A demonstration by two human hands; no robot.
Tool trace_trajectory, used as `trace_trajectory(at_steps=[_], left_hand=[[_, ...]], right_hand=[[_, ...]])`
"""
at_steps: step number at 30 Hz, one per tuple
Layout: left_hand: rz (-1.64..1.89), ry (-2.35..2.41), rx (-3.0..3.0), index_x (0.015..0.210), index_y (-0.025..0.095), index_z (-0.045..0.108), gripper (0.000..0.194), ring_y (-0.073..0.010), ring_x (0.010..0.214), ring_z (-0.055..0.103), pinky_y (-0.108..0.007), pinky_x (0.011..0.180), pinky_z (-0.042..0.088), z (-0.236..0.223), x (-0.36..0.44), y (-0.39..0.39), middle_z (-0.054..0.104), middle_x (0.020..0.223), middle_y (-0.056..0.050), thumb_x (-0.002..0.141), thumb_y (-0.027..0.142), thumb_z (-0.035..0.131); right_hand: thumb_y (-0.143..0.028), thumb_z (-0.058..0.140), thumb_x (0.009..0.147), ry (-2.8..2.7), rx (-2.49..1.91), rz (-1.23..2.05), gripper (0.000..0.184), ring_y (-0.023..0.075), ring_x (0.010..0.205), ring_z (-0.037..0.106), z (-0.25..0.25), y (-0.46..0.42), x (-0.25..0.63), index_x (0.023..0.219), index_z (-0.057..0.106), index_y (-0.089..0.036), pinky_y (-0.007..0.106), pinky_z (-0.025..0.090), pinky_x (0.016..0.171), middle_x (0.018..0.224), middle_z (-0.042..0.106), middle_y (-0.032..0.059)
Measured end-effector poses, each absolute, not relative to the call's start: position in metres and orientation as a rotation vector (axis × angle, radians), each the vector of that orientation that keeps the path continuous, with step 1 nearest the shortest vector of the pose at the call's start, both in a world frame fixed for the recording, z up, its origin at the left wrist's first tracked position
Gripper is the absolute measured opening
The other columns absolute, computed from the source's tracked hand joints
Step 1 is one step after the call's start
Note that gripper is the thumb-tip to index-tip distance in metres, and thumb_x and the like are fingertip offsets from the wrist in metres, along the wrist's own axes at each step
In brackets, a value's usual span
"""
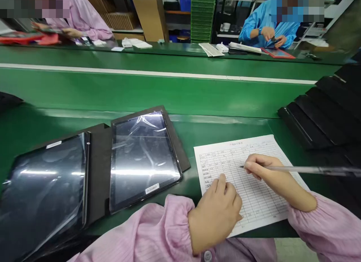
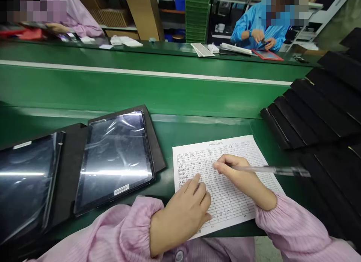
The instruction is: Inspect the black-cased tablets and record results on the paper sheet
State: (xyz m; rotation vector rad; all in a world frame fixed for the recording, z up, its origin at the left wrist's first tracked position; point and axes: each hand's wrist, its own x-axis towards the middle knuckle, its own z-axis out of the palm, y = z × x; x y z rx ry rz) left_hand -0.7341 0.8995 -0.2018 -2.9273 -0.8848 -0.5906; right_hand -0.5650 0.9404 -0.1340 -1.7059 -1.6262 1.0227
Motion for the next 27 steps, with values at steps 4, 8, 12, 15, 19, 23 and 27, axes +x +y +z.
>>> trace_trajectory(at_steps=[4,8,12,15,19,23,27], left_hand=[[-0.583,-0.953,-2.929,0.098,0.011,0.059,0.043,-0.0308,0.111,0.051,-0.037,0.091,0.038,-0.2,-0.736,0.896,0.061,0.103,-0.01,0.078,0.05,0.057],[-0.548,-1.031,-2.933,0.094,0.014,0.061,0.041,-0.0268,0.111,0.053,-0.034,0.094,0.035,-0.193,-0.737,0.898,0.063,0.101,-0.005,0.076,0.051,0.059],[-0.534,-1.021,-2.947,0.093,0.016,0.062,0.038,-0.0254,0.11,0.054,-0.033,0.094,0.034,-0.193,-0.737,0.903,0.064,0.1,-0.004,0.078,0.05,0.057],[-0.559,-0.987,-2.967,0.093,0.015,0.062,0.04,-0.0272,0.11,0.054,-0.034,0.094,0.034,-0.196,-0.737,0.905,0.064,0.1,-0.004,0.077,0.05,0.058],[-0.637,-0.938,-2.992,0.091,0.013,0.061,0.041,-0.0279,0.109,0.054,-0.035,0.094,0.033,-0.197,-0.736,0.904,0.065,0.098,-0.006,0.076,0.051,0.058],[-0.83,-0.851,-3.012,0.082,0.017,0.062,0.036,-0.0235,0.102,0.058,-0.033,0.092,0.034,-0.194,-0.736,0.902,0.067,0.089,-0.002,0.082,0.051,0.051],[-0.888,-0.889,-3.002,0.077,0.018,0.062,0.032,-0.0217,0.096,0.06,-0.031,0.092,0.036,-0.192,-0.737,0.9,0.067,0.084,0.0,0.081,0.048,0.053]], right_hand=[[-0.038,0.058,0.07,-1.567,-1.714,1.037,0.021,0.0164,0.053,0.052,-0.152,0.954,-0.57,0.061,0.057,-0.02,0.026,0.045,0.051,0.056,0.055,0.0011],[-0.033,0.063,0.069,-1.52,-1.676,1.012,0.017,0.0161,0.053,0.052,-0.162,0.955,-0.572,0.061,0.056,-0.02,0.024,0.045,0.048,0.057,0.055,0.0009],[-0.032,0.064,0.07,-1.475,-1.669,0.949,0.019,0.0163,0.054,0.053,-0.163,0.954,-0.568,0.058,0.054,-0.02,0.025,0.045,0.05,0.057,0.056,0.001],[-0.031,0.063,0.074,-1.372,-1.641,0.849,0.014,0.0156,0.058,0.055,-0.163,0.954,-0.559,0.065,0.058,-0.022,0.025,0.046,0.055,0.062,0.057,-0.0001],[-0.03,0.065,0.075,-1.377,-1.61,0.852,0.007,0.0159,0.063,0.057,-0.16,0.952,-0.551,0.072,0.065,-0.024,0.024,0.047,0.056,0.069,0.061,0.0004],[-0.03,0.063,0.074,-1.488,-1.637,0.963,0.019,0.0146,0.051,0.051,-0.157,0.953,-0.556,0.057,0.059,-0.021,0.022,0.044,0.046,0.054,0.056,-0.0002],[-0.027,0.063,0.072,-1.543,-1.672,0.926,0.022,0.0124,0.047,0.048,-0.164,0.95,-0.562,0.055,0.051,-0.02,0.02,0.041,0.043,0.051,0.052,-0.0023]])
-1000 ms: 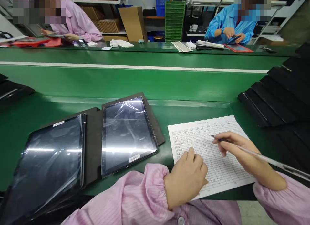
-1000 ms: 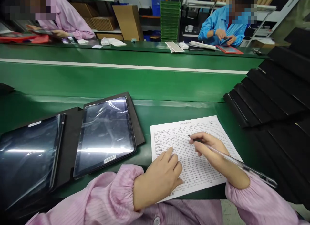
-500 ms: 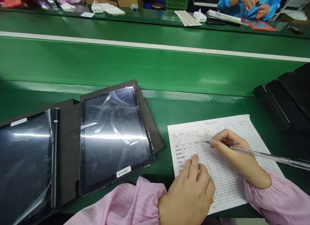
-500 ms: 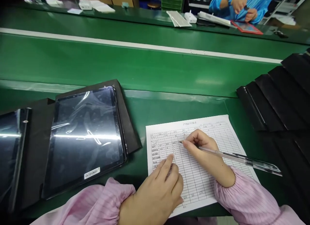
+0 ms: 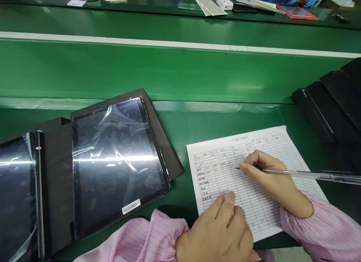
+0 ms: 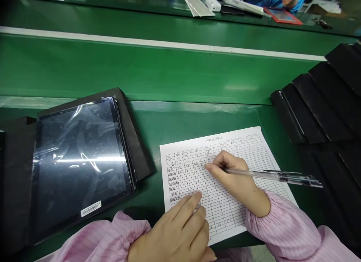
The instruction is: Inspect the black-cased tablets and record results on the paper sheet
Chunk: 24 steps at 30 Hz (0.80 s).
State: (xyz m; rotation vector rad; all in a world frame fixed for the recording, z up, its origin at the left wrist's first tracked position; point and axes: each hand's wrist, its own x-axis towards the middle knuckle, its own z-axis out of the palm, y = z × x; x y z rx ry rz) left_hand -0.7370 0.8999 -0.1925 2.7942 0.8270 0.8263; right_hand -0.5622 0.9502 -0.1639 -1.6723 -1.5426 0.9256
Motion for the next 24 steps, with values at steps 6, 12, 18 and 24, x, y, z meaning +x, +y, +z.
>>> trace_trajectory(at_steps=[6,12,18,24], left_hand=[[0.696,1.136,2.74,0.077,0.014,0.063,0.053,-0.0322,0.098,0.06,-0.036,0.082,0.042,-0.1894,-0.735,0.9005,0.067,0.093,-0.007,0.059,0.064,0.067],[0.655,1.198,2.747,0.077,0.015,0.064,0.059,-0.0326,0.096,0.062,-0.036,0.081,0.043,-0.1881,-0.7355,0.8973,0.067,0.097,-0.006,0.053,0.068,0.068],[0.563,1.167,2.779,0.081,0.013,0.064,0.055,-0.0339,0.098,0.061,-0.037,0.082,0.043,-0.189,-0.7371,0.8965,0.066,0.101,-0.008,0.062,0.065,0.064],[0.525,1.158,2.776,0.081,0.013,0.063,0.056,-0.0344,0.1,0.06,-0.038,0.082,0.044,-0.191,-0.738,0.8971,0.065,0.102,-0.009,0.062,0.066,0.064]], right_hand=[[-0.029,0.059,0.078,-1.674,-1.665,0.822,0.032,0.0112,0.043,0.044,-0.1721,0.9449,-0.5647,0.051,0.044,-0.021,0.021,0.037,0.041,0.048,0.047,-0.0033],[-0.042,0.06,0.077,-1.681,-1.759,0.758,0.037,0.0138,0.042,0.048,-0.1669,0.9479,-0.5671,0.049,0.046,-0.022,0.023,0.041,0.039,0.047,0.051,-0.0009],[-0.043,0.06,0.079,-1.72,-1.695,0.759,0.038,0.0136,0.041,0.048,-0.1685,0.9472,-0.5664,0.05,0.046,-0.022,0.022,0.041,0.038,0.048,0.051,-0.0013],[-0.045,0.061,0.076,-1.672,-1.738,0.786,0.037,0.0144,0.042,0.048,-0.1706,0.9479,-0.5666,0.051,0.049,-0.022,0.023,0.042,0.037,0.048,0.051,-0.0008]])
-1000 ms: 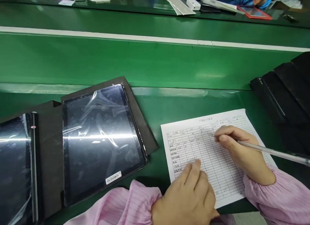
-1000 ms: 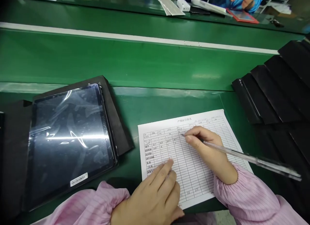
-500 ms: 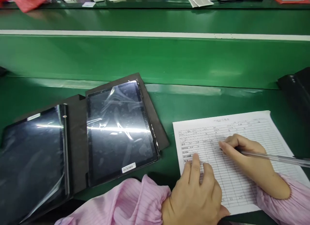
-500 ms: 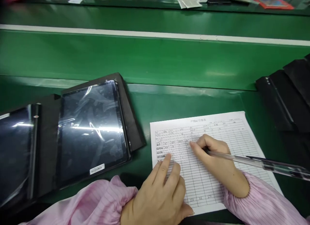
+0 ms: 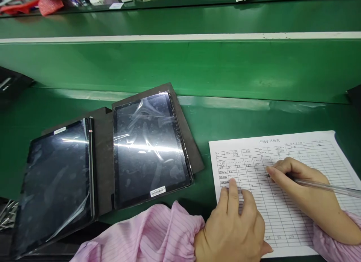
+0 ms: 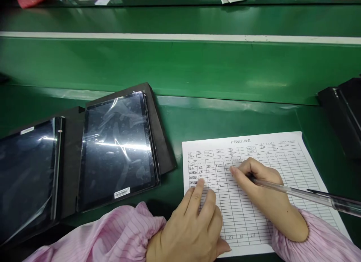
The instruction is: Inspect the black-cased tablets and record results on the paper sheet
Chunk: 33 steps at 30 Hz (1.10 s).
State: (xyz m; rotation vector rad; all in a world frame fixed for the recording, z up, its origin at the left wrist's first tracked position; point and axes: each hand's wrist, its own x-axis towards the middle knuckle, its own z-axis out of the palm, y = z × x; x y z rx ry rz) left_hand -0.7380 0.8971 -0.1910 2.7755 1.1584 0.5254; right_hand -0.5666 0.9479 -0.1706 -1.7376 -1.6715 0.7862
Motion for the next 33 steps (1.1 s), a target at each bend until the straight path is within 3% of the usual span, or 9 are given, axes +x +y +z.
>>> trace_trajectory(at_steps=[4,9,16,33], left_hand=[[0.547,1.175,2.782,0.083,0.012,0.063,0.057,-0.034,0.101,0.058,-0.038,0.084,0.041,-0.194,-0.737,0.896,0.064,0.101,-0.01,0.064,0.066,0.062],[0.59,1.126,2.82,0.085,0.012,0.061,0.048,-0.0334,0.102,0.056,-0.04,0.086,0.036,-0.198,-0.739,0.897,0.063,0.099,-0.011,0.074,0.059,0.056],[0.657,1.129,2.815,0.087,0.012,0.06,0.041,-0.0326,0.1,0.057,-0.04,0.087,0.033,-0.203,-0.74,0.898,0.064,0.097,-0.01,0.078,0.052,0.054],[0.635,1.139,2.822,0.09,0.011,0.057,0.034,-0.0318,0.1,0.059,-0.039,0.087,0.034,-0.202,-0.741,0.898,0.066,0.097,-0.009,0.086,0.042,0.044]], right_hand=[[-0.036,0.065,0.072,-1.606,-1.756,0.763,0.029,0.0132,0.043,0.049,-0.175,0.948,-0.565,0.052,0.05,-0.022,0.021,0.043,0.039,0.049,0.052,-0.0018],[-0.025,0.06,0.077,-1.611,-1.676,0.772,0.03,0.0116,0.043,0.047,-0.175,0.947,-0.565,0.051,0.044,-0.021,0.02,0.042,0.04,0.048,0.048,-0.0033],[-0.028,0.057,0.082,-1.738,-1.697,0.752,0.033,0.013,0.044,0.049,-0.173,0.942,-0.565,0.052,0.045,-0.021,0.023,0.041,0.04,0.05,0.051,-0.0018],[-0.013,0.056,0.081,-1.681,-1.566,0.685,0.03,0.0091,0.045,0.046,-0.175,0.943,-0.564,0.056,0.04,-0.02,0.017,0.04,0.043,0.051,0.047,-0.0064]])
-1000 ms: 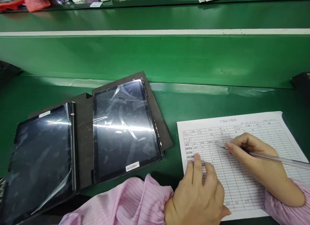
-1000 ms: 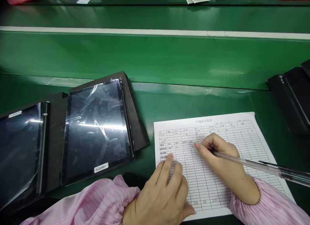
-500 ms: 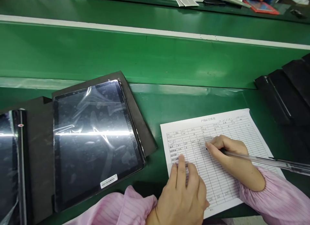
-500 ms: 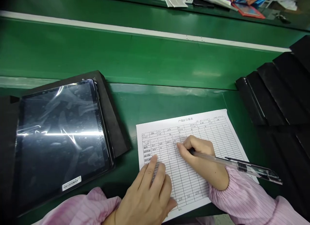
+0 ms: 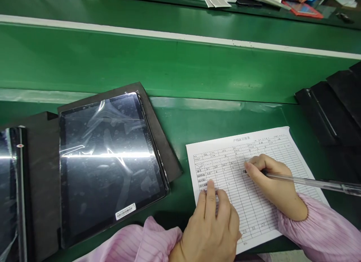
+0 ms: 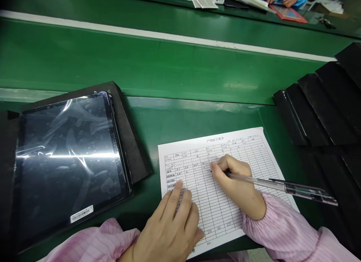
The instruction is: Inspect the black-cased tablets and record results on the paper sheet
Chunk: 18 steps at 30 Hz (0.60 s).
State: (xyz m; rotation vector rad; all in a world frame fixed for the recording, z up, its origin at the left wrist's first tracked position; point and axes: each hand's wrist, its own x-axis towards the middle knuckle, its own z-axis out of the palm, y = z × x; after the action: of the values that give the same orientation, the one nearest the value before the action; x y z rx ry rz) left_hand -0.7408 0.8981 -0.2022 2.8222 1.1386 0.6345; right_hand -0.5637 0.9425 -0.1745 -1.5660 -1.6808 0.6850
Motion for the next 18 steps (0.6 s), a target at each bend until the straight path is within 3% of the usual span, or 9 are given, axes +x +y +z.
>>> trace_trajectory(at_steps=[18], left_hand=[[0.667,1.181,2.816,0.089,0.013,0.054,0.026,-0.0298,0.096,0.062,-0.038,0.085,0.034,-0.2016,-0.7385,0.899,0.068,0.093,-0.006,0.089,0.029,0.035]], right_hand=[[-0.016,0.055,0.083,-1.86,-1.567,0.623,0.03,0.009,0.041,0.047,-0.1772,0.944,-0.5661,0.055,0.044,-0.02,0.019,0.038,0.039,0.05,0.049,-0.0046]])
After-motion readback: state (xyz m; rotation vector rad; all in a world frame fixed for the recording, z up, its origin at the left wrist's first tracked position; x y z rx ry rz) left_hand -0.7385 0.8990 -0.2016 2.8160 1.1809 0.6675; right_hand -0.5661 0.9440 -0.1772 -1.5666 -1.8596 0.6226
